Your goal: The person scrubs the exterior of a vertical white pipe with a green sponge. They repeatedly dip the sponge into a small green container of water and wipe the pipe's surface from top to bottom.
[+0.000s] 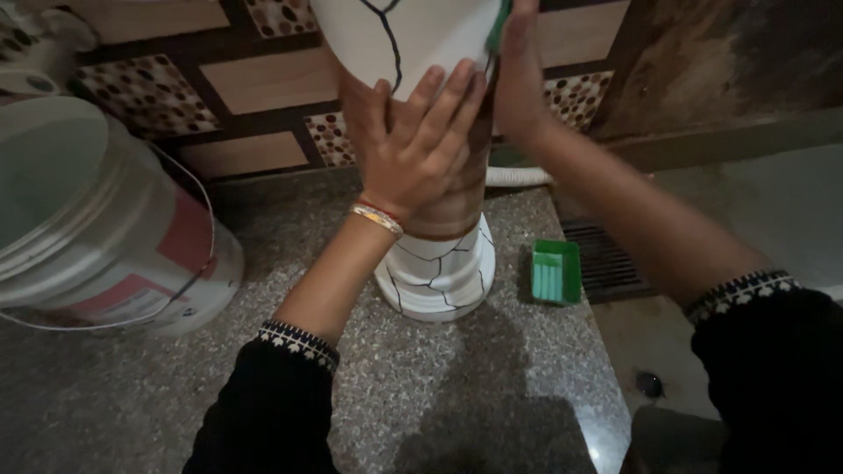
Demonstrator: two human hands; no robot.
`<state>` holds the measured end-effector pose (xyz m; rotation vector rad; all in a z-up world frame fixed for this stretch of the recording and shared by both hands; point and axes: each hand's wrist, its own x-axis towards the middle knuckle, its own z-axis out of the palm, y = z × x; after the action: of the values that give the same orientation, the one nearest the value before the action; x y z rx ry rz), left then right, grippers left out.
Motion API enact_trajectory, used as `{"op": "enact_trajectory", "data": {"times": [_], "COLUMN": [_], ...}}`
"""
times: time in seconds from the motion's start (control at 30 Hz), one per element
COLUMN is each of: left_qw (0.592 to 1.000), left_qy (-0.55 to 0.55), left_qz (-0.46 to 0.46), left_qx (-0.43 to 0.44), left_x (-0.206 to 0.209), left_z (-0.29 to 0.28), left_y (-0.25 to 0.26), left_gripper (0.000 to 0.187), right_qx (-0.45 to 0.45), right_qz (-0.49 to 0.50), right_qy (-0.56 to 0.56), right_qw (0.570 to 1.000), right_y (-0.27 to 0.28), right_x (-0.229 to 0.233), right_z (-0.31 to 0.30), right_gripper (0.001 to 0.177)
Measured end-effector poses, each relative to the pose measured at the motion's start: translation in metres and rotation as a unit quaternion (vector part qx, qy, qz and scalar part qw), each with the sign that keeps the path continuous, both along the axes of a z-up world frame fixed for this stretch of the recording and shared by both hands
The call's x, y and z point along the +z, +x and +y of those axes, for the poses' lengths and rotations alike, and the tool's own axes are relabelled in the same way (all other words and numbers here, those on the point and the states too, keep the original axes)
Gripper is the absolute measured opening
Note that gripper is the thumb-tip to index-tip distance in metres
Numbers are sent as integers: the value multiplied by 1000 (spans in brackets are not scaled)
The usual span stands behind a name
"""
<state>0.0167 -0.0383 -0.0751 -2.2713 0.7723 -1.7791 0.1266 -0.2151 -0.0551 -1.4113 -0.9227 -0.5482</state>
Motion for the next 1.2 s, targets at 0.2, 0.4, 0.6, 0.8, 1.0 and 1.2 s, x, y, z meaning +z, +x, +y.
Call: {"op": "enact_trajectory", "data": {"times": [0.2, 0.4, 0.6, 0.8, 1.0, 1.2], "left_qw": [1000, 1000, 999, 1000, 1000, 999], "left_qy": [2, -9, 5, 2, -7, 0], "left_qz": [-21, -12, -30, -16, -12, -17], "left_qx": [17, 18, 32, 14, 7, 39], "left_x": [1, -1, 0, 1, -1, -3], "left_z": [0, -1, -1, -3, -4, -4], "left_y": [2, 0, 1, 0, -3, 2], "left_gripper": [45, 46, 52, 51, 51, 53], "right_qx": [130, 145, 149, 51, 0, -4], "right_qz": [335, 489, 541, 577, 542, 235], "right_qy": [34, 28, 53, 91, 170, 71], "right_qw": [933, 860, 826, 810, 823, 969], "right_y": [20, 2, -26, -62, -97, -106], "right_x": [-31, -134, -256, -266, -137, -35], "right_z": [-7, -5, -8, 6, 23, 22], "right_gripper": [97, 86, 76, 76, 74, 82]}}
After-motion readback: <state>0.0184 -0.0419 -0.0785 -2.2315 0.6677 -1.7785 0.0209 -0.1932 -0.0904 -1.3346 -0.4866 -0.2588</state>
